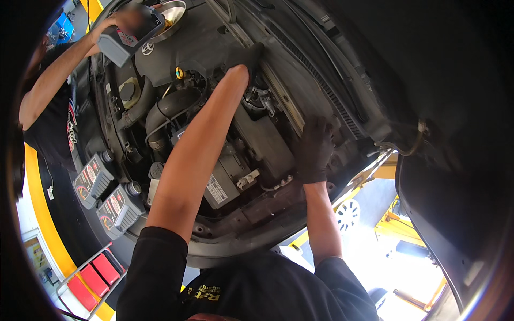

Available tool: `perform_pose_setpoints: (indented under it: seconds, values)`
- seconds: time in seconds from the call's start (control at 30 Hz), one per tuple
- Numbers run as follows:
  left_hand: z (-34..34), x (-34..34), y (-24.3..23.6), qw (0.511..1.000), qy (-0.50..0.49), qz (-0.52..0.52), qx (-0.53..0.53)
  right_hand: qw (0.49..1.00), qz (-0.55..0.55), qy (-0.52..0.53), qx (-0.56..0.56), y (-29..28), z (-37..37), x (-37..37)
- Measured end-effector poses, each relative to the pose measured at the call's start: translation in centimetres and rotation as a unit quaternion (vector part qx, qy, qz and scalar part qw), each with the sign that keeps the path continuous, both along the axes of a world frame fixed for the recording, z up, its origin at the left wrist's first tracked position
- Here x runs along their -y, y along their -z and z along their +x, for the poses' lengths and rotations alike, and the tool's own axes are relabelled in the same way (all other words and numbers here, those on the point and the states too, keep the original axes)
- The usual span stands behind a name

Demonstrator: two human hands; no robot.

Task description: The person pours motor oil into a car engine using a funnel and a plastic jug, then uses a wrench to tighten the oil filter. A coworker assists by pouring additional oil from bottles.

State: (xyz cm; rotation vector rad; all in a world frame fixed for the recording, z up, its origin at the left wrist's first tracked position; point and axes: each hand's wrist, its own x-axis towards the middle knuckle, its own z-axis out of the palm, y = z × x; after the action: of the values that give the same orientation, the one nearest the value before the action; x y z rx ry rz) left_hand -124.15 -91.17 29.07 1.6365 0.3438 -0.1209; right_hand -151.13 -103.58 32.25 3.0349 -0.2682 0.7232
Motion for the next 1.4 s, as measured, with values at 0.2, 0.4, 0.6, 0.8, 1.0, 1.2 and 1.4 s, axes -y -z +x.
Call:
perform_pose_setpoints:
  seconds: [0.2, 0.4, 0.6, 0.8, 1.0, 1.2, 1.4]
  values:
    - [0.0, 1.3, -0.7, 0.998, 0.015, 0.056, 0.0, 0.999, 0.008, 0.046, -0.003, -1.1, -0.5, -0.8]
    - [-0.7, -0.2, 0.3, 0.998, 0.035, 0.035, 0.025, 0.992, 0.015, -0.115, 0.039, -0.8, -0.9, 2.0]
    - [-12.0, 0.2, 1.3, 0.952, 0.206, -0.194, 0.12, 0.983, 0.118, -0.142, -0.027, -3.1, -5.6, 6.3]
    - [-21.5, 2.4, -1.3, 0.94, 0.309, -0.141, 0.021, 0.978, 0.181, -0.068, 0.078, 0.4, -6.6, 4.4]
    - [-20.5, 2.7, -2.5, 0.941, 0.333, -0.014, 0.059, 0.972, 0.168, -0.099, 0.131, 1.3, -7.6, 2.8]
    - [-19.3, 4.6, -1.3, 0.963, 0.255, -0.076, -0.05, 0.97, 0.068, -0.182, 0.147, 0.6, -7.2, 2.7]
    - [-19.3, 5.5, -1.5, 0.966, 0.226, -0.122, -0.032, 0.968, 0.073, -0.179, 0.158, 2.2, -6.7, 3.9]
